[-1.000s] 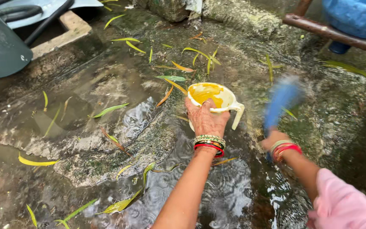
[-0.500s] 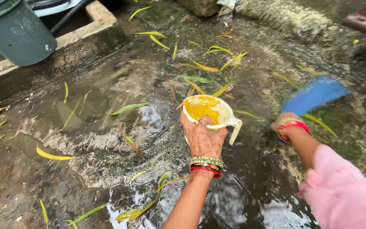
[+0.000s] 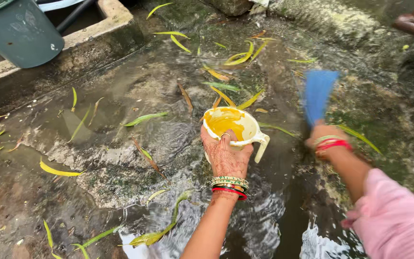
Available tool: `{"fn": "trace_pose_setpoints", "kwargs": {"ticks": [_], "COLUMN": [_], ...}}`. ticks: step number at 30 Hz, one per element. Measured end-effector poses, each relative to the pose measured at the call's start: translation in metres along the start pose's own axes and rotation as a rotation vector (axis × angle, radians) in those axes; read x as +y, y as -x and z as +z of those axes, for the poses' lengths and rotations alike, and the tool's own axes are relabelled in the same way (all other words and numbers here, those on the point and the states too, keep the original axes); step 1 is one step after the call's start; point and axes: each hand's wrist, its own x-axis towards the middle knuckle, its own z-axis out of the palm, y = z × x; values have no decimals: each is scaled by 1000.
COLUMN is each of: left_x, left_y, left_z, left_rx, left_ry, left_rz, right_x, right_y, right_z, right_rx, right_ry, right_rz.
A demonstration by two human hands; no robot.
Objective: The person washes clothes in buckets by hand, rinses a small yellow mug and a large bucket with water, and then refills a bucket from a water source.
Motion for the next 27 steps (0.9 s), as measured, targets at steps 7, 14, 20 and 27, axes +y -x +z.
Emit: {"fn": "trace_pose_setpoints", "kwargs": {"ticks": [7, 14, 20, 27], "left_x": [17, 55, 36, 32], "left_y": [18, 36, 39, 40], "left_z": [13, 15, 5, 8], "left_rx": [132, 121, -4, 14], "left_ry": [-92, 18, -1283, -1296], "left_rz": [-24, -112, 587, 509], "right_x": [-1, 114, 29, 36], "right_y": [71, 95, 101, 157], "right_z": [40, 63, 116, 26], "right_rx": [148, 113, -129, 13], "right_ry": [-382, -158, 27, -168], "right_rz": [-359, 487, -176, -158]}}
